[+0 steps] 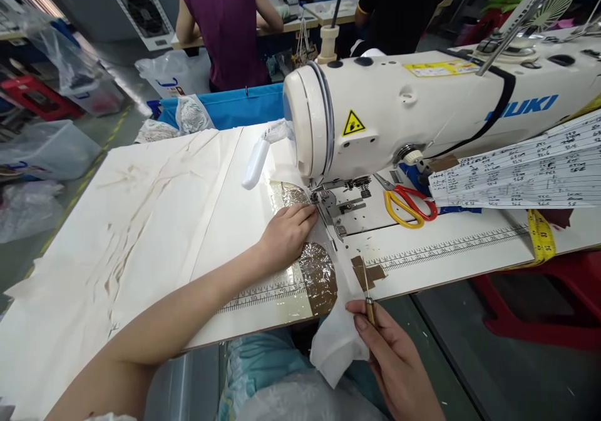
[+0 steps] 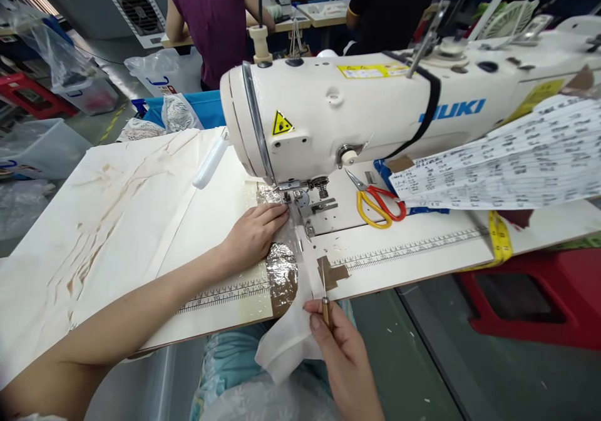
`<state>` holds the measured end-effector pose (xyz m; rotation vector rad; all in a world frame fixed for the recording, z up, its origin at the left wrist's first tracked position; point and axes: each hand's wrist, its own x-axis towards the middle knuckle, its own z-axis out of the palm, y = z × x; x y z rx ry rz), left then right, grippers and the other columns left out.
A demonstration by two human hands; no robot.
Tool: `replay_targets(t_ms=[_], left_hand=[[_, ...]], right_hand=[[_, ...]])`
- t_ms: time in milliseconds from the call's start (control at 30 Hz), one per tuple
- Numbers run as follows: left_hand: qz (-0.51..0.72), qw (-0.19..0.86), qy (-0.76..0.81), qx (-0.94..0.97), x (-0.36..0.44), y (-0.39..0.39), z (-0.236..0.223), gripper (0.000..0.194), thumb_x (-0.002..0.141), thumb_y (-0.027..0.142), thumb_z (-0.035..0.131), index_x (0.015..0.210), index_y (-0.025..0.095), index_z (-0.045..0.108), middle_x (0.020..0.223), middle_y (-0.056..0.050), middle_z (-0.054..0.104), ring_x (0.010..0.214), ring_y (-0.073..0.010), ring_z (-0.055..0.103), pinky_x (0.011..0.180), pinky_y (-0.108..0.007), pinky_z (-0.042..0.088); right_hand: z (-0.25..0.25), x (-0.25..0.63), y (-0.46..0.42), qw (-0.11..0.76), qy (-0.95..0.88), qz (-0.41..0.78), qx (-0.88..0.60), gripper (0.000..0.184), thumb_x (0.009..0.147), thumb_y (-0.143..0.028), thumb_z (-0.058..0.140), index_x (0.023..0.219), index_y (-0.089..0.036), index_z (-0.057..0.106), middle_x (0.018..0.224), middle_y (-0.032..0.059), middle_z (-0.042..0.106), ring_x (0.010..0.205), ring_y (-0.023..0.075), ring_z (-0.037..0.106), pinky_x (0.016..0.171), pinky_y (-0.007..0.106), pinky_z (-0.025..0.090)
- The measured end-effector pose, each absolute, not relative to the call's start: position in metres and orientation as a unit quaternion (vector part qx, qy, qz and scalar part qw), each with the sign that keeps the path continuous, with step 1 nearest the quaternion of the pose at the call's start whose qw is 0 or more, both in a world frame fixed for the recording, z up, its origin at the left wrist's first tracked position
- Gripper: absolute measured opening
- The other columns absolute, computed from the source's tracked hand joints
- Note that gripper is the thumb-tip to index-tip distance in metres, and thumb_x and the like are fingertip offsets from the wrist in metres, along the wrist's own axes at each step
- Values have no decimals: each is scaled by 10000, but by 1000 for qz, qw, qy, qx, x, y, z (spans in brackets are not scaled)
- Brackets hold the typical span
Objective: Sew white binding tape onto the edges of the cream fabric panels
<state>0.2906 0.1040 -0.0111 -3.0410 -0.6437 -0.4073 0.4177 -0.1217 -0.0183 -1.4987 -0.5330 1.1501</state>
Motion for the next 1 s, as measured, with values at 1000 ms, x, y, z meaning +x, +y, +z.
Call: replay_targets(t_ms=[1000], left_hand=[[-211,-33,-159,-964,291,120,-15,298,911,68,407,1122,145,602,1102,-106,633,1000,-233,564,811,-389,524]], right_hand=[[-2,440,-64,403,-542,220,-704,271,966,-348,435,1022,-181,640,937,104,758,785,204,719,631,267,551]])
